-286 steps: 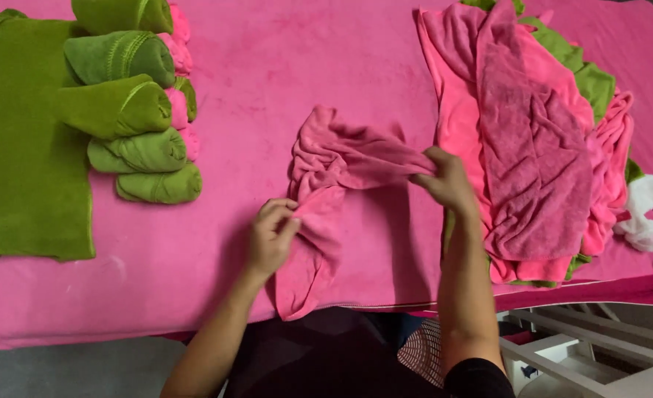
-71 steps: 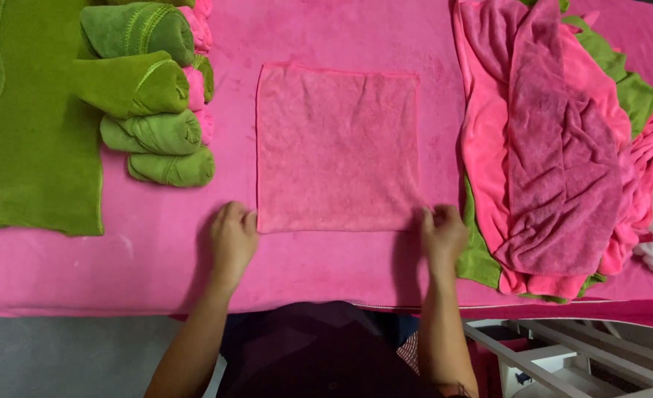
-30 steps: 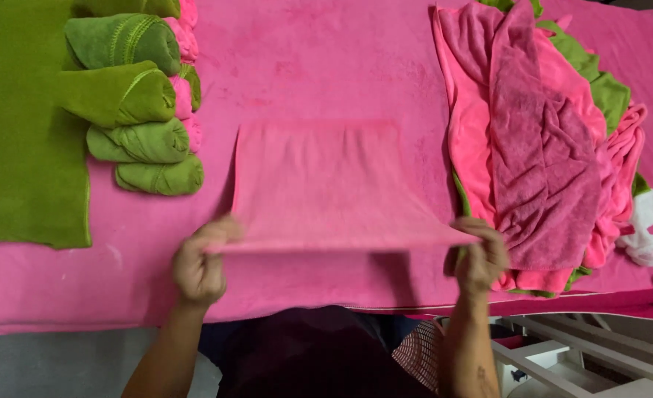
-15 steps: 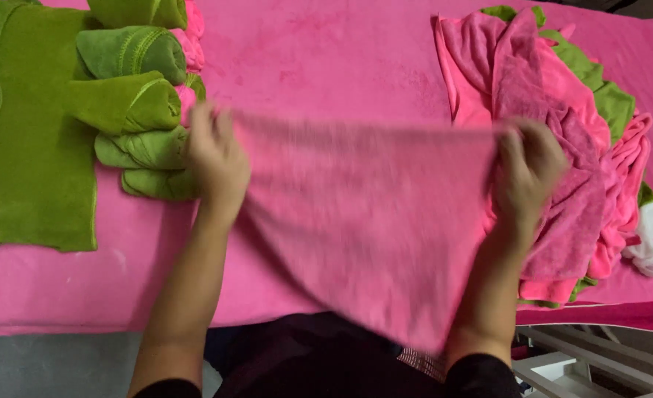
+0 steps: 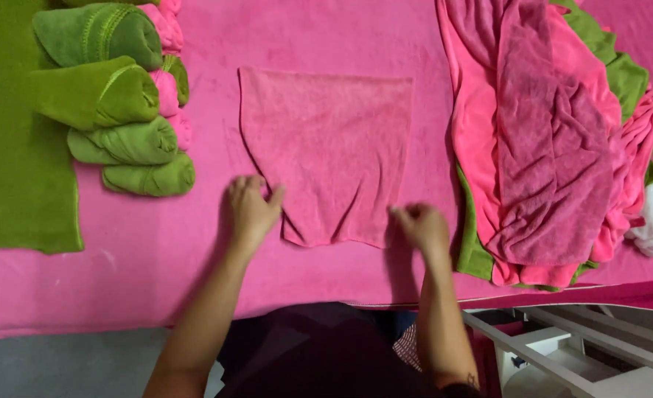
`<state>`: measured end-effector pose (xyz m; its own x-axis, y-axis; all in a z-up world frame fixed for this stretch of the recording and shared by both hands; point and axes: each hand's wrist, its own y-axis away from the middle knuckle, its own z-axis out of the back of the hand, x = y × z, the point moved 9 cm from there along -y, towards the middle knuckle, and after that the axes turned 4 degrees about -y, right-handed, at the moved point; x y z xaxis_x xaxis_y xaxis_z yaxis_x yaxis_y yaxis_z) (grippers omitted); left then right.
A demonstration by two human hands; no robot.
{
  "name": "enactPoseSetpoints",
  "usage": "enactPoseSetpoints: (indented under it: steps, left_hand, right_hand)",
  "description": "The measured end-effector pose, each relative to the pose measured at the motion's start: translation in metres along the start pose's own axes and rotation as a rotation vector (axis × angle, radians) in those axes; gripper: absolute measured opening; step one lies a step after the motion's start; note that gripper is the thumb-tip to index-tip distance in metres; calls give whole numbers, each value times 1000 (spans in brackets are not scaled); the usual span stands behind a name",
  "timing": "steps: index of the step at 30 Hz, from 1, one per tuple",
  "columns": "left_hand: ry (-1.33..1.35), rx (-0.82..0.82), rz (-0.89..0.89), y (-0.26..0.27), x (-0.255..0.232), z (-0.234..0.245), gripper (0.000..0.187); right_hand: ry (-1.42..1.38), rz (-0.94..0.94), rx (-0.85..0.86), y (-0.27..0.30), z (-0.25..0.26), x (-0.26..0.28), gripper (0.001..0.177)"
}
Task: Folding and rolling small towels into decorative shapes on a treatment table
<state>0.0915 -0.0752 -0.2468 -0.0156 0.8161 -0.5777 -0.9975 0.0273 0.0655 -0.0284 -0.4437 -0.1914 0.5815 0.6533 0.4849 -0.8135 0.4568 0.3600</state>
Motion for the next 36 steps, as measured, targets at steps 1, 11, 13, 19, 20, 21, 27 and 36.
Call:
enactPoseSetpoints:
  steps: [1,11,13,19,20,21,27,36]
  left_hand:
    - [1,-2,0,-1,-4,-9,51]
    - [1172,183,331,27,-18,-54,50]
    - [1254,211,382,30,4,-61,51]
    - [1378,489,547,54,10,-62,48]
    - [1363,463,572,53,15,-64,47]
    - [1348,437,596,53,20,-67,45]
    - [1492,334,577,40,17,-55,46]
    - [239,78,23,29,17,-38,41]
  right_hand:
    - [1,2,-2,3,-11,-3,43]
    - [-507,-3,-118,4,-50,-40,30]
    - [-556,-13,-105,1,-46,-34,44]
    - [-831,-11,-29,-10,-73,-60,31]
    - [-832,-3,-55,-10,-74,-63,27]
    - [-833,6,-81,-10,-74,-66,25]
    - [-961,47,-138,-3,-65,-49,20]
    - [-776,67,-199,-26,-59,-31,39]
